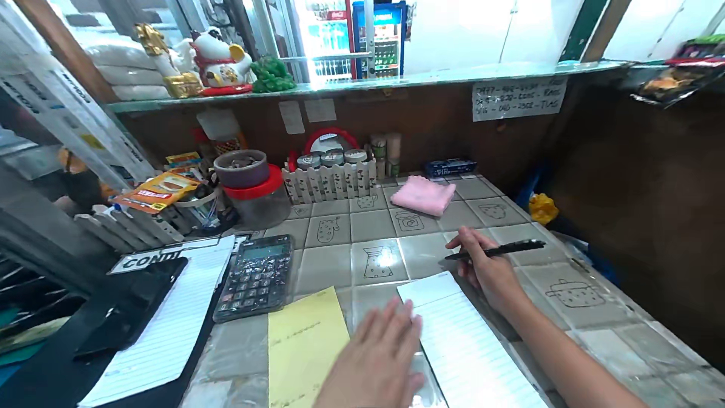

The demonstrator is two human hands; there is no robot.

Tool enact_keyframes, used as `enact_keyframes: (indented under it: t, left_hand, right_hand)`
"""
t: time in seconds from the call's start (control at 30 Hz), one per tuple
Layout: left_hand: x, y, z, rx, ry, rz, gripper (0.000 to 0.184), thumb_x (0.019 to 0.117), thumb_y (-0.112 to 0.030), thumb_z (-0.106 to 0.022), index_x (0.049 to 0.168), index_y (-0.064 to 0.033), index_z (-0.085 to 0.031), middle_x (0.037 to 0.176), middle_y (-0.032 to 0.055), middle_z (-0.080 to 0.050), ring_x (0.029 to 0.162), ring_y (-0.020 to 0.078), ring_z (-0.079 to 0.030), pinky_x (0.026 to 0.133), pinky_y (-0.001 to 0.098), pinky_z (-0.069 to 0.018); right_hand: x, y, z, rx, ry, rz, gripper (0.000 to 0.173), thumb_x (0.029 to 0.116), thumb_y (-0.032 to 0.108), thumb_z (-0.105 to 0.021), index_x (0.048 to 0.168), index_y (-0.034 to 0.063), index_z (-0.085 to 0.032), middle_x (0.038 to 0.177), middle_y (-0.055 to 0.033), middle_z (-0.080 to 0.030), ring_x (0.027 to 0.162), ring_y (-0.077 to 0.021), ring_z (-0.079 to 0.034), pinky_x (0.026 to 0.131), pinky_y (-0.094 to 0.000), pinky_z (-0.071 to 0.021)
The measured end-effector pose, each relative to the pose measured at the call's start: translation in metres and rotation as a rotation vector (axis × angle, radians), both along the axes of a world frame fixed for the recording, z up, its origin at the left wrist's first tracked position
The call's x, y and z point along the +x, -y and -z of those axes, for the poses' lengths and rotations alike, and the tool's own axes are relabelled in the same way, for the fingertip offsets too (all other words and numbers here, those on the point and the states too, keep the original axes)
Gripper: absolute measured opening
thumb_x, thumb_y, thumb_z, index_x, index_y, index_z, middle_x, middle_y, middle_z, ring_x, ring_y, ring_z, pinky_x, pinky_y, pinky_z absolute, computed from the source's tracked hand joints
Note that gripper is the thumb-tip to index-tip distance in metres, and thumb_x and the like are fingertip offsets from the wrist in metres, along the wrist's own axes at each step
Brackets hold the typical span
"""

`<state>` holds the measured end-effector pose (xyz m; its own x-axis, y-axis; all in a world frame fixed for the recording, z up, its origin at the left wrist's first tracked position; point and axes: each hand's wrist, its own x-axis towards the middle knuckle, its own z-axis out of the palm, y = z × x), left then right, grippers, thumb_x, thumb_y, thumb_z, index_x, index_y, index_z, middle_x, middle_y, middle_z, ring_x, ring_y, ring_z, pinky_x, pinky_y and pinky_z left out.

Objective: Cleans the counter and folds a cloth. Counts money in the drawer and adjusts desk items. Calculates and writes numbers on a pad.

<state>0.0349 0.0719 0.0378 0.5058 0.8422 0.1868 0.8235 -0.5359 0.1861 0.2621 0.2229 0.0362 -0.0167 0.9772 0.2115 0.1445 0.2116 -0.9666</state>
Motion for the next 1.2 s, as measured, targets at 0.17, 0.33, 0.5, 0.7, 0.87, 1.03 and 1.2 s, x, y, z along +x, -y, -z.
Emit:
enact_keyframes:
  t: [0.17, 0.33, 0.5, 0.7, 0.87, 1.03, 1.2]
  left_hand:
    - [0.038, -0.001, -0.003, -0.004, -0.125, 0.116, 0.056, 0.1089, -0.037, -0.041, 0.149, 0.0014, -0.047, 0.154, 0.0223, -0.048, 0.143, 0.0380, -0.046, 0.116, 0.0514, -0.0386]
    - [0.059, 0.017, -0.029, -0.135, -0.367, 0.045, 0.062, 0.1095, -0.035, -0.039, 0.148, 0.0133, -0.041, 0.152, 0.0332, -0.044, 0.141, 0.0464, -0.046, 0.116, 0.0544, -0.0364]
    - [0.058, 0.017, -0.024, -0.116, -0.314, 0.045, 0.081, 0.1052, -0.054, -0.037, 0.146, 0.0160, -0.042, 0.148, 0.0360, -0.046, 0.136, 0.0512, -0.049, 0.112, 0.0586, -0.0396]
    - [0.056, 0.025, -0.011, -0.085, -0.224, 0.012, 0.103, 0.0945, -0.072, -0.042, 0.148, 0.0158, -0.038, 0.152, 0.0364, -0.041, 0.138, 0.0541, -0.045, 0.108, 0.0616, -0.0419]
    - [0.065, 0.027, -0.021, -0.275, -0.227, -0.023, 0.125, 0.0774, -0.072, -0.070, 0.155, 0.0141, -0.023, 0.158, 0.0400, -0.026, 0.144, 0.0582, -0.032, 0.112, 0.0635, -0.0344]
    - [0.078, 0.029, -0.017, -0.295, -0.202, -0.081, 0.130, 0.0704, -0.066, -0.079, 0.157, 0.0108, -0.022, 0.158, 0.0405, -0.025, 0.144, 0.0601, -0.030, 0.110, 0.0670, -0.0337]
    - [0.074, 0.011, -0.040, -0.324, -0.222, -0.026, 0.083, 0.1019, -0.049, -0.052, 0.149, 0.0170, -0.035, 0.152, 0.0386, -0.039, 0.137, 0.0567, -0.044, 0.104, 0.0605, -0.0451]
  right_hand:
    - [0.005, -0.001, 0.004, 0.013, -0.130, 0.015, 0.023, 0.1076, 0.031, -0.051, 0.111, 0.0122, -0.065, 0.073, -0.0045, -0.063, 0.050, -0.0101, -0.054, 0.045, -0.0227, -0.0468]
    - [0.007, -0.003, 0.006, 0.020, -0.147, -0.004, 0.020, 0.1050, 0.030, -0.054, 0.111, 0.0132, -0.065, 0.084, -0.0055, -0.067, 0.058, -0.0118, -0.061, 0.052, -0.0242, -0.0525]
    - [0.006, -0.001, 0.005, 0.031, -0.115, -0.031, 0.021, 0.1052, 0.031, -0.053, 0.112, 0.0150, -0.065, 0.087, -0.0044, -0.068, 0.060, -0.0103, -0.061, 0.054, -0.0224, -0.0530]
    - [0.007, 0.000, 0.004, 0.059, -0.068, -0.060, 0.015, 0.1040, 0.028, -0.056, 0.109, 0.0175, -0.066, 0.090, -0.0011, -0.068, 0.062, -0.0083, -0.060, 0.055, -0.0200, -0.0517]
    - [0.009, -0.002, 0.005, 0.052, -0.076, -0.059, 0.017, 0.1024, 0.034, -0.058, 0.106, 0.0189, -0.066, 0.091, -0.0020, -0.069, 0.061, -0.0094, -0.061, 0.054, -0.0217, -0.0531]
    - [0.004, -0.006, 0.000, 0.018, 0.027, -0.087, 0.018, 0.1029, 0.028, -0.059, 0.099, 0.0129, -0.067, 0.082, -0.0044, -0.069, 0.056, -0.0100, -0.059, 0.049, -0.0214, -0.0498]
    - [-0.035, 0.023, -0.020, 0.056, 0.109, -0.180, 0.013, 0.0983, 0.027, -0.063, 0.104, 0.0158, -0.063, 0.081, -0.0045, -0.067, 0.056, -0.0119, -0.058, 0.049, -0.0246, -0.0478]
